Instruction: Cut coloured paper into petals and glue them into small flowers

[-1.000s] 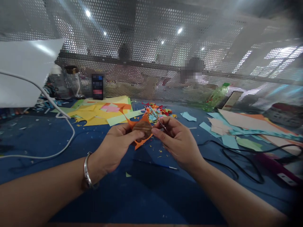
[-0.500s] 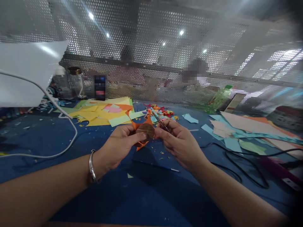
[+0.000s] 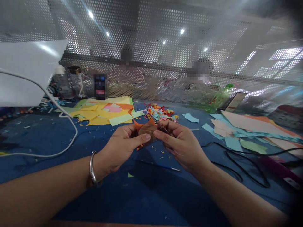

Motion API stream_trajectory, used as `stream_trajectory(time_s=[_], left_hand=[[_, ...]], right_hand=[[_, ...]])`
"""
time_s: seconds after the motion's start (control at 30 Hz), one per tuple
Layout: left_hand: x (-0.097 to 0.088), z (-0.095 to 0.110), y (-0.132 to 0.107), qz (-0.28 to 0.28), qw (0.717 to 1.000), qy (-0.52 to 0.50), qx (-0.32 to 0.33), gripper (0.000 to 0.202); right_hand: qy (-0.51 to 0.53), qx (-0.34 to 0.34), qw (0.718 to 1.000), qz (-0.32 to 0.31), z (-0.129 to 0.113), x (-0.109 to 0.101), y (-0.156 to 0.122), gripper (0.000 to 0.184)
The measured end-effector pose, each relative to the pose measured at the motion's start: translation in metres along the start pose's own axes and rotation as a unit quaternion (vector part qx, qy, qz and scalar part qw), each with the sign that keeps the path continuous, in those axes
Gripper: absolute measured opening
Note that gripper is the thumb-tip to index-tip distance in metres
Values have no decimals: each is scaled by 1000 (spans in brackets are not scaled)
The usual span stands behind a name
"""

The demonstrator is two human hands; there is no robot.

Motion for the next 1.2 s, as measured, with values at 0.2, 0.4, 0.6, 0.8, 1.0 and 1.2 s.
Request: stream_trajectory(time_s=[0.2, 0.4, 0.6, 0.8, 1.0, 1.2], left_hand=[[5, 1, -2, -8, 998, -57, 12, 29], [5, 0, 0, 19, 998, -67, 10, 21], [3, 7, 2, 22, 997, -73, 1, 15], [3, 10, 2, 30, 994, -104, 17, 14], [-1, 7, 5, 4, 993, -107, 42, 13], [3, 9, 2, 4, 993, -112, 26, 10]], right_hand=[[-11, -12, 1000, -6, 4, -2, 0, 27], [-27, -16, 999, -18, 4, 1, -3, 26], [-21, 13, 1000, 10, -1, -2, -1, 39], [-45, 20, 999, 4, -3, -3, -1, 42], [-70, 5, 997, -22, -5, -3, -2, 39], [-79, 8, 996, -42, -6, -5, -2, 35]])
Point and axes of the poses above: each hand's wrist, its own y-axis towards the middle knuckle, its own x-axis out of the palm, z = x × y, the point moved 1 cm from there along y, towards the middle knuckle, and after that the axes turned 13 degrees about -z, right-handed, at the moved point
